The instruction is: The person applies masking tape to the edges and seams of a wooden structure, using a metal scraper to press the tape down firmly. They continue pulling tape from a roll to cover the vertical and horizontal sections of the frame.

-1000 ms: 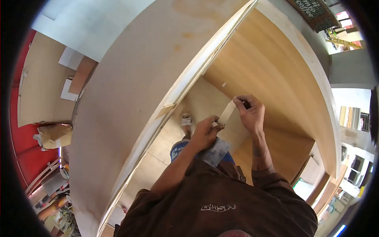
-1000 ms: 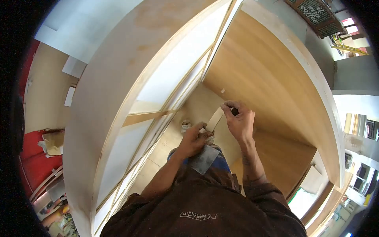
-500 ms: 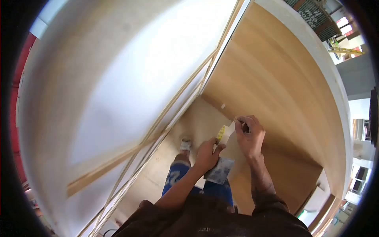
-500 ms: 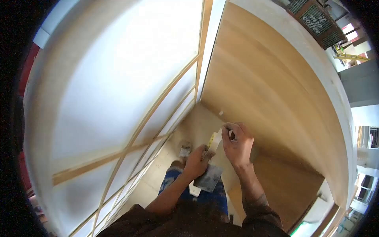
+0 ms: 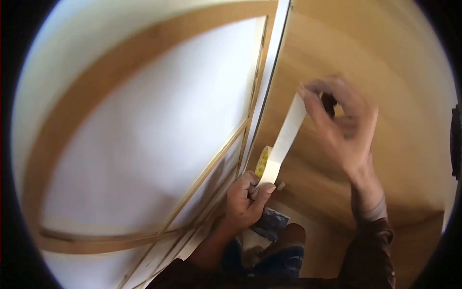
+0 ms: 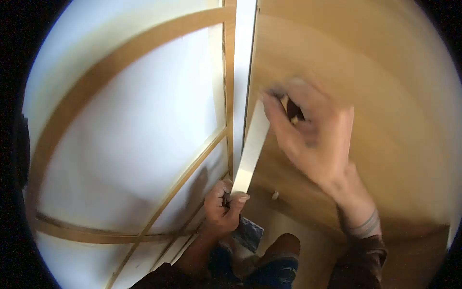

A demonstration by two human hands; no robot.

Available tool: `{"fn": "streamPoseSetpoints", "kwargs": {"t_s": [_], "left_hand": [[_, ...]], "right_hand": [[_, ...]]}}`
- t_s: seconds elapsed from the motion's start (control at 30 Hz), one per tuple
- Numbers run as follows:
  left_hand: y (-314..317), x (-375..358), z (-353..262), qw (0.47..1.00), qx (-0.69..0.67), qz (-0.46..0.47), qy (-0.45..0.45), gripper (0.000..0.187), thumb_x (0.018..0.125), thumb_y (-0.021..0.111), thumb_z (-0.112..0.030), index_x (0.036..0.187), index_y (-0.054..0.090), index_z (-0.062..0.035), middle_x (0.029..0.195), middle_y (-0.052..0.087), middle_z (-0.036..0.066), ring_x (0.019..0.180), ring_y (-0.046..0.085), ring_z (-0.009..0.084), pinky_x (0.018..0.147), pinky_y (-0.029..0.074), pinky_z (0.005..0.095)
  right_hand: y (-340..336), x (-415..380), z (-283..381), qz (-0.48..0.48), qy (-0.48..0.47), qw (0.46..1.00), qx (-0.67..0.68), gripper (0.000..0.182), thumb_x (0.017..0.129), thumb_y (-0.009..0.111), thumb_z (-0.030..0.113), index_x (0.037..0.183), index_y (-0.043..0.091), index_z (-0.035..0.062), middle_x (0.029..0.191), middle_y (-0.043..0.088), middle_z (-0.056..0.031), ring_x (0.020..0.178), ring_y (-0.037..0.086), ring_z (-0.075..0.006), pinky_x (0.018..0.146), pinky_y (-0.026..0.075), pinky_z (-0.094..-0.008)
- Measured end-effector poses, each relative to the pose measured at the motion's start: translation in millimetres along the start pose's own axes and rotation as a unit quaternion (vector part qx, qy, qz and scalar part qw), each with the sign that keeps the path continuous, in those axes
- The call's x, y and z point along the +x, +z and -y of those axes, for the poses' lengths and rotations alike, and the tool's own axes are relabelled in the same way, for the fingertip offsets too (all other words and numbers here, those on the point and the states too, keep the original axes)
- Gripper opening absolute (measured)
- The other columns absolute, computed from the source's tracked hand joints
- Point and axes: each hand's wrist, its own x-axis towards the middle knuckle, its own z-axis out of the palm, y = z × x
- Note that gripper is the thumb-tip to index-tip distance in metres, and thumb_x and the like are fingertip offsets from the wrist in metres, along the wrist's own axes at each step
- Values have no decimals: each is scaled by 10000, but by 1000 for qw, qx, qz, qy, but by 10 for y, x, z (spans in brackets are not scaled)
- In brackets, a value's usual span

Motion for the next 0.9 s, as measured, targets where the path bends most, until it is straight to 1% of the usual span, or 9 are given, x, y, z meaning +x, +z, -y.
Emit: {"fn": "streamPoseSetpoints", "kwargs": {"t_s": [0.1,0.2,0.27,0.33,0.43,0.5,0.57,0.63,0.9], "left_hand": [[-96,-38,464,1000,21,14,-11,257,995,738,-206,988,612,19,857,674,62,757,623,96,687,496,260],[-112,-111,755,999,-8,-5,30,269,998,734,-224,1013,629,22,815,674,43,734,621,94,675,495,261],[-86,-285,696,996,19,-11,82,216,1004,723,-177,1010,671,32,714,650,25,609,521,42,553,428,241],[-68,-550,744,998,-7,62,-31,222,1023,689,-183,1044,694,37,778,680,51,695,600,87,630,483,270],[137,-676,895,989,-90,82,-84,209,1067,622,-191,1089,660,13,901,704,34,832,637,96,765,512,275],[170,-622,1239,992,-104,44,-64,217,1065,625,-192,1084,674,19,895,704,55,832,647,112,764,518,287],[167,-593,1263,992,-120,3,-40,225,1062,629,-192,1080,688,24,888,703,76,833,656,129,762,523,299],[55,-395,1175,986,-137,51,-79,241,1088,590,-215,1120,669,10,967,702,64,919,652,131,852,510,293],[110,174,852,980,-199,29,6,284,1092,590,-289,1092,650,-12,1001,668,27,947,600,101,843,489,269]], "right_hand": [[123,-55,-14,-29,-82,996,-15,85,884,761,19,968,754,8,814,692,-65,647,590,-121,599,489,-264],[106,-125,92,-80,-112,990,-42,73,909,760,39,966,757,-8,813,685,-31,671,539,-74,623,462,-246],[18,71,205,-121,-116,984,-60,85,911,766,60,966,763,-6,810,687,-24,670,535,-69,623,460,-244],[-133,381,255,-131,-97,982,-95,125,879,763,103,969,773,16,832,730,-96,619,631,-150,596,510,-288],[-323,858,-18,-139,-78,975,-153,197,909,742,193,1020,792,39,797,734,-114,661,661,-179,647,533,-321],[-165,925,-220,-141,-30,974,-177,222,922,729,224,1039,797,47,801,745,-128,697,695,-217,689,556,-348],[-198,1007,-150,-146,-131,966,-166,112,880,749,89,939,780,0,814,756,-170,657,693,-228,629,552,-378],[-156,1089,-94,-144,-156,963,-163,109,886,745,86,922,760,-16,822,741,-184,682,692,-256,650,553,-386],[-115,1798,-230,-193,-259,924,-206,93,876,730,54,935,737,-18,860,707,-218,809,690,-390,793,565,-471]]}}
